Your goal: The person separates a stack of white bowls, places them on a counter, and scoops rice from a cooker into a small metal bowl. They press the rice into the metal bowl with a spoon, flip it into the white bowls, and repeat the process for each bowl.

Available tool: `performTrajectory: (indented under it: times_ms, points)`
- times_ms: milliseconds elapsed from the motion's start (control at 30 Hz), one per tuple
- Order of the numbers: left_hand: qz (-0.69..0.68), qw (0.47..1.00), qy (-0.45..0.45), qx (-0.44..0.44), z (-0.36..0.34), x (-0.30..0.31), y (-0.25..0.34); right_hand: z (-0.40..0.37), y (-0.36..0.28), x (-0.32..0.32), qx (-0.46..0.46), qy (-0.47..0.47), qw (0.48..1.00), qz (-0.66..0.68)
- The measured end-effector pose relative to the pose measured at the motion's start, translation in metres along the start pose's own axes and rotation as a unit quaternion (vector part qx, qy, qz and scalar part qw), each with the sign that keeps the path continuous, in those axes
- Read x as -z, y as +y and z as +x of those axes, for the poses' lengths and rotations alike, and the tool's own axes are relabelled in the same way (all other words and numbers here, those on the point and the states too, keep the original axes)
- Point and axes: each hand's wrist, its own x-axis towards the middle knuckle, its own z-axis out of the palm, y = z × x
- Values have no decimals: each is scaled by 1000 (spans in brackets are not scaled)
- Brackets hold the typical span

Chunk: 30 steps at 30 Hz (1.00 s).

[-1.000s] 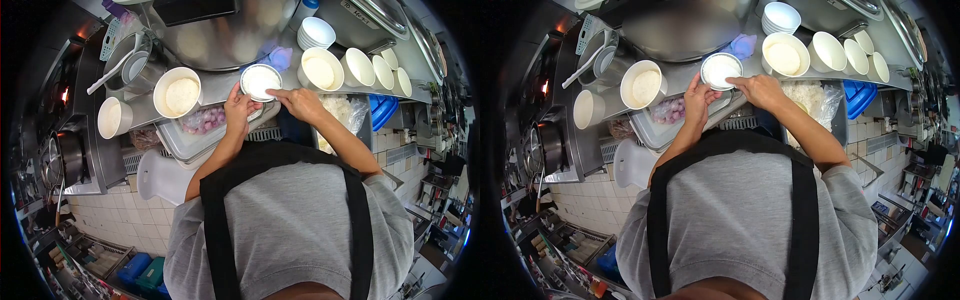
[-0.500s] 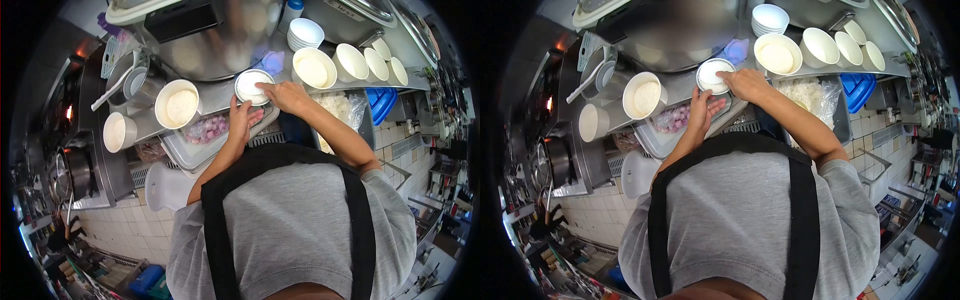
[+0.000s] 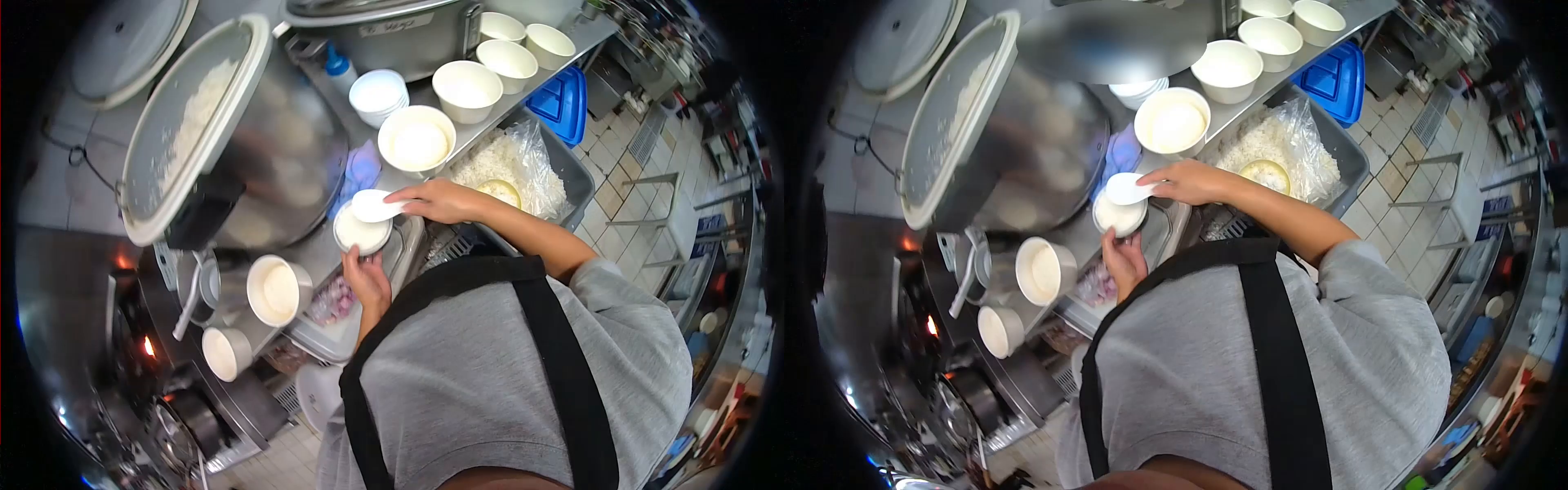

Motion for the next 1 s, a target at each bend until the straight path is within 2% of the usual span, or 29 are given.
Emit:
performTrajectory:
  times_ms: [33, 100, 167, 267, 333, 433, 533, 567, 600, 633, 700, 800, 900, 933, 1000]
  points:
    - [1, 1000, -4, -6, -2, 0, 5, -14, 6, 11, 18, 37, 998, 40]
    - [23, 999, -31, 10, -12, -6, 23, -42, 23, 34, 29, 223, 973, 50]
    - [44, 997, -63, 28, -19, -37, 48, -69, 15, 69, -108, 331, 924, 161]
    - [73, 983, -158, 57, -8, -96, 67, -82, 67, 113, -176, 378, 892, 173]
    - [99, 972, -203, 64, 16, -138, 61, -76, 116, 122, -180, 435, 871, 138]
    - [188, 938, -280, 82, 53, -203, 41, -52, 129, 133, -152, 451, 839, 262]
    - [354, 887, -297, 0, 80, -268, 10, -28, 156, 135, -182, 402, 869, 223]
    - [417, 851, -317, -45, 87, -285, 1, -26, 159, 134, -175, 404, 871, 219]
    - [452, 801, -363, -151, 117, -289, -22, -25, 161, 133, -168, 406, 873, 214]
    - [569, 690, -356, -271, 121, -304, -28, -24, 158, 133, -161, 407, 875, 208]
    - [685, 567, -356, -286, 118, -328, -43, -27, 157, 132, -145, 393, 870, 260]
    - [769, 410, -365, -327, 124, -333, -77, -30, 163, 130, -134, 357, 864, 328]
    - [825, 336, -367, -267, 126, -330, -100, -33, 162, 134, -126, 326, 864, 362]
    - [824, 344, -377, -248, 126, -329, -103, -34, 157, 135, -119, 317, 865, 371]
    - [806, 354, -392, -266, 129, -331, -102, -38, 149, 139, -114, 314, 863, 380]
